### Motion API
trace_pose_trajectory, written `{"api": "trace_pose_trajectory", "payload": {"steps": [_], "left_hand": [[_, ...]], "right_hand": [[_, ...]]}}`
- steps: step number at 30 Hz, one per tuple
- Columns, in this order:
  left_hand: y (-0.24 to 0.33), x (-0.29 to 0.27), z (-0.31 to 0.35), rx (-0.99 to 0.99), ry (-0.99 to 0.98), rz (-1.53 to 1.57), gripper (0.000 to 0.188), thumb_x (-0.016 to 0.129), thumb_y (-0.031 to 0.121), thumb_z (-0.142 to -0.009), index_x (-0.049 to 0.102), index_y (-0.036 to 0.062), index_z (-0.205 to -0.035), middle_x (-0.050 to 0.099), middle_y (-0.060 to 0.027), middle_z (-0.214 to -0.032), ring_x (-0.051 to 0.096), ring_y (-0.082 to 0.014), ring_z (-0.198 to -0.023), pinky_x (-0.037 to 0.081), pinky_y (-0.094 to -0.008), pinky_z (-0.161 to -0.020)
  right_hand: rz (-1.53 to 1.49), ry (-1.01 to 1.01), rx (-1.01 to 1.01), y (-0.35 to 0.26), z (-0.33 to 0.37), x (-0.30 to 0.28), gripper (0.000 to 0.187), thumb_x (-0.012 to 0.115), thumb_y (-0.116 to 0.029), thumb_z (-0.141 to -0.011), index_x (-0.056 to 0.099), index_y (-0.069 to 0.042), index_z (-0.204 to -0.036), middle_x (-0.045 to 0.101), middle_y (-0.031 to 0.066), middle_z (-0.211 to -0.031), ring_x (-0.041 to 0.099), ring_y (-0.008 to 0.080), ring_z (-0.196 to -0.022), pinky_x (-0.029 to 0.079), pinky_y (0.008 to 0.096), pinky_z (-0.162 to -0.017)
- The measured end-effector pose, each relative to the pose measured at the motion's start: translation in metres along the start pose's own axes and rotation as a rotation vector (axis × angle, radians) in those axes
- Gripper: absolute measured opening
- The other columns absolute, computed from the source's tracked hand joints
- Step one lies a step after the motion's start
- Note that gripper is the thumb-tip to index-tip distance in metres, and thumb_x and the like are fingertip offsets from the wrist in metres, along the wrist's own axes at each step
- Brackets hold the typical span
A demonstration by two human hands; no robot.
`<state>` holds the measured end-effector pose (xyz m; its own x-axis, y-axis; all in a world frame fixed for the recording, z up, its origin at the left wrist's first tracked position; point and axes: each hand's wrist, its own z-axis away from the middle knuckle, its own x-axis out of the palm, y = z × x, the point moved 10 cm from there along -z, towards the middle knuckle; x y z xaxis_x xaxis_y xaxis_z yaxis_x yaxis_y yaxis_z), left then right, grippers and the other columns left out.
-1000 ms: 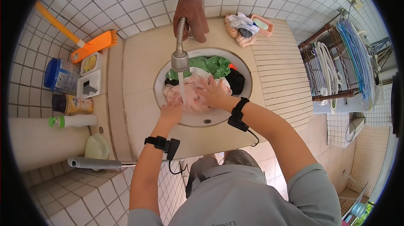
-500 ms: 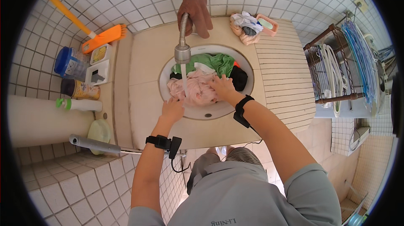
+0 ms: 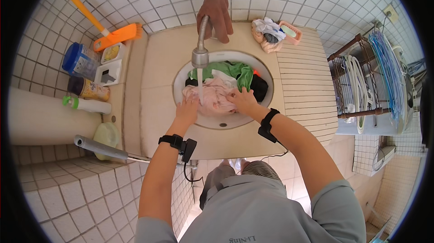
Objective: The person washes clothing by hand in a sink. They place items into the sink, add water, pour liquid detergent into a measuring cap and then into the sink, and then scrub the garments together in the soapy water.
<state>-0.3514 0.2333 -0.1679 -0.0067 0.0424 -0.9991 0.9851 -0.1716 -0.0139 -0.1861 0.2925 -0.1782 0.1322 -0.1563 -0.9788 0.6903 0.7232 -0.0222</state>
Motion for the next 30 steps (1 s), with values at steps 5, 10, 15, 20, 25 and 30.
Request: {"api": "trace_pose_trajectory", "payload": {"steps": [5, 10, 15, 20, 25, 30], "left_hand": [[-0.005, 0.051, -0.025, -0.040, -0.474, 0.095, 0.032, 0.051, 0.020, -0.081, 0.053, 0.0177, -0.112, 0.041, -0.0066, -0.134, 0.043, -0.0319, -0.119, 0.044, -0.0516, -0.083], [-0.022, 0.071, -0.025, -0.043, -0.531, 0.049, 0.036, 0.051, 0.022, -0.080, 0.052, 0.0237, -0.116, 0.040, -0.0052, -0.135, 0.042, -0.0301, -0.120, 0.043, -0.0507, -0.085], [-0.029, 0.076, -0.028, -0.028, -0.587, 0.058, 0.041, 0.050, 0.023, -0.080, 0.048, 0.0253, -0.121, 0.037, -0.0061, -0.139, 0.040, -0.0295, -0.123, 0.042, -0.0484, -0.090], [-0.020, 0.064, -0.036, -0.047, -0.611, 0.132, 0.044, 0.050, 0.020, -0.079, 0.049, 0.0246, -0.123, 0.033, -0.0107, -0.142, 0.038, -0.0308, -0.125, 0.040, -0.0478, -0.092], [-0.031, 0.041, -0.011, -0.040, -0.498, 0.122, 0.040, 0.051, 0.007, -0.075, 0.055, 0.0160, -0.114, 0.045, -0.0111, -0.130, 0.044, -0.0285, -0.117, 0.039, -0.0462, -0.092], [-0.017, 0.010, 0.001, -0.011, -0.347, 0.200, 0.043, 0.050, 0.000, -0.072, 0.056, 0.0136, -0.112, 0.048, -0.0136, -0.123, 0.046, -0.0295, -0.113, 0.036, -0.0451, -0.093]], "right_hand": [[0.212, 0.158, 0.035, -0.003, 0.002, -0.009, 0.043, 0.064, -0.028, -0.075, 0.050, -0.027, -0.115, 0.040, 0.0064, -0.125, 0.043, 0.0369, -0.109, 0.039, 0.0598, -0.084], [0.097, 0.434, -0.259, -0.027, 0.007, -0.037, 0.033, 0.055, -0.027, -0.078, 0.056, -0.025, -0.111, 0.040, 0.0066, -0.131, 0.035, 0.0411, -0.119, 0.032, 0.0664, -0.085], [0.017, 0.202, -0.313, -0.062, -0.011, -0.020, 0.051, 0.065, -0.031, -0.070, 0.051, -0.038, -0.118, 0.026, 0.0022, -0.141, 0.016, 0.0376, -0.131, 0.026, 0.0678, -0.092], [0.035, -0.001, -0.182, -0.046, -0.039, 0.011, 0.046, 0.064, -0.033, -0.071, 0.054, -0.043, -0.115, 0.025, -0.0037, -0.141, 0.016, 0.0363, -0.132, 0.025, 0.0668, -0.093], [0.082, -0.026, -0.215, -0.055, -0.052, 0.019, 0.049, 0.064, -0.032, -0.073, 0.051, -0.041, -0.119, 0.025, -0.0054, -0.142, 0.018, 0.0370, -0.132, 0.026, 0.0666, -0.092], [0.004, 0.150, -0.310, -0.054, -0.046, 0.019, 0.050, 0.067, -0.032, -0.070, 0.052, -0.037, -0.118, 0.026, -0.0036, -0.141, 0.020, 0.0363, -0.131, 0.029, 0.0658, -0.090]]}}
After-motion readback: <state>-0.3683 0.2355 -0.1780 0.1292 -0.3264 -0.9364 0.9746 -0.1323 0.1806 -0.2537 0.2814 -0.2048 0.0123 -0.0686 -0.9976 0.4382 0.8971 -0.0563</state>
